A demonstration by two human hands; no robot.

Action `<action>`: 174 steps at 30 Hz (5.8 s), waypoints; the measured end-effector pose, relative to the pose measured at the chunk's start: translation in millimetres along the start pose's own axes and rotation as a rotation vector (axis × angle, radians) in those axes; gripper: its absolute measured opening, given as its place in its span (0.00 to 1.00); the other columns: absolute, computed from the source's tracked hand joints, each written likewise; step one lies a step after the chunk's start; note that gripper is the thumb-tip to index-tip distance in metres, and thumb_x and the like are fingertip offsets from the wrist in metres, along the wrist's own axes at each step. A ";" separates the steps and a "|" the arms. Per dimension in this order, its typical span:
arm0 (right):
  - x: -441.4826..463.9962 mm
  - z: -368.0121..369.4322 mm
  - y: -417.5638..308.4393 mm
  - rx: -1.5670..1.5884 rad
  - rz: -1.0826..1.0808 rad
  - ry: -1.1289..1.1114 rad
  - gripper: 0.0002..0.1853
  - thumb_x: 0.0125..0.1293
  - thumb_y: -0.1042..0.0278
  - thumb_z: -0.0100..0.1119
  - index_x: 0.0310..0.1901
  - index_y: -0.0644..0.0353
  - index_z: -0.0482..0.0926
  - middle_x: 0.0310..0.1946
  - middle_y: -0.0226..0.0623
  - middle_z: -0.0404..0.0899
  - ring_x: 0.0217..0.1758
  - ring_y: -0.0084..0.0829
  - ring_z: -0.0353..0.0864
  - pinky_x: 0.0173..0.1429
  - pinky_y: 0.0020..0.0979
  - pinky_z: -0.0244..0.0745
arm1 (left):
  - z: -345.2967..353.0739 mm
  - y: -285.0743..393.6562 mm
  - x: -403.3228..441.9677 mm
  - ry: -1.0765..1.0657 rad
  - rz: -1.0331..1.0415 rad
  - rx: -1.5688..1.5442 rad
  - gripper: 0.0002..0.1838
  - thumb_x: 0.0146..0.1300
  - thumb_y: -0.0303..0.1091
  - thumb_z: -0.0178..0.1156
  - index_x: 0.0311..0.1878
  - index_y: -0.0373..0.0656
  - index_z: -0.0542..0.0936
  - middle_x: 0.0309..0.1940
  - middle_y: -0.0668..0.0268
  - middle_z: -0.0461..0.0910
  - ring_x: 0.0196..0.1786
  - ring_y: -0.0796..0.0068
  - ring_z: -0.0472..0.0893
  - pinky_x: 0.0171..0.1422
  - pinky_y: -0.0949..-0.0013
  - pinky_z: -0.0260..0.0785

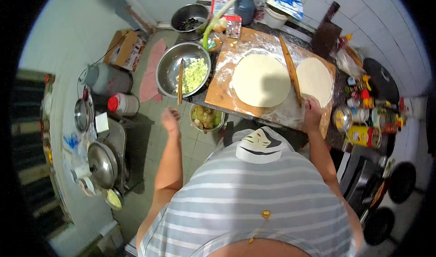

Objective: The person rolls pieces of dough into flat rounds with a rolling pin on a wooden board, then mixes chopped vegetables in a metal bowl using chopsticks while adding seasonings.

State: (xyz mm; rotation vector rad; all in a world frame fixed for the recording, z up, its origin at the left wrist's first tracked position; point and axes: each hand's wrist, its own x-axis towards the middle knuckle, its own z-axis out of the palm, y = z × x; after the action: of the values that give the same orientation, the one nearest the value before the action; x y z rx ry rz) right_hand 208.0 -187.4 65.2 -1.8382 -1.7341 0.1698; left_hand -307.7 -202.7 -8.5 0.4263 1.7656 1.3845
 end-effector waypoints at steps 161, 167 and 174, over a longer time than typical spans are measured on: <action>-147.3 -590.5 666.6 -0.360 1.044 0.573 0.16 0.62 0.64 0.47 0.29 0.70 0.77 0.29 0.49 0.80 0.32 0.39 0.81 0.41 0.38 0.72 | 588.8 42.2 -728.4 -1.308 -0.735 -0.050 0.12 0.60 0.29 0.45 0.44 0.30 0.61 0.33 0.56 0.65 0.29 0.62 0.75 0.34 0.66 0.80; -125.6 -572.1 596.6 -0.356 1.043 0.364 0.29 0.58 0.56 0.58 0.50 0.78 0.69 0.38 0.58 0.79 0.42 0.48 0.80 0.45 0.42 0.75 | 512.7 104.4 -620.7 -1.210 -0.599 -0.118 0.14 0.64 0.37 0.48 0.45 0.36 0.70 0.34 0.56 0.73 0.29 0.67 0.75 0.34 0.67 0.78; 17.5 -451.6 58.1 -0.484 -0.422 -0.276 0.23 0.53 0.70 0.60 0.53 0.59 0.71 0.37 0.43 0.76 0.42 0.38 0.76 0.48 0.39 0.71 | 390.5 148.5 -472.0 -1.034 -0.434 -0.179 0.21 0.68 0.39 0.44 0.56 0.32 0.63 0.43 0.51 0.74 0.38 0.59 0.80 0.39 0.62 0.79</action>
State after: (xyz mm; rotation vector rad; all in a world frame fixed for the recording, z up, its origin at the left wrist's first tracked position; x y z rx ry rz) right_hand 477.6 -318.8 408.3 -1.7679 -2.4865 -0.1937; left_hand 242.6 -234.5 297.2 0.4965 0.8029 0.7574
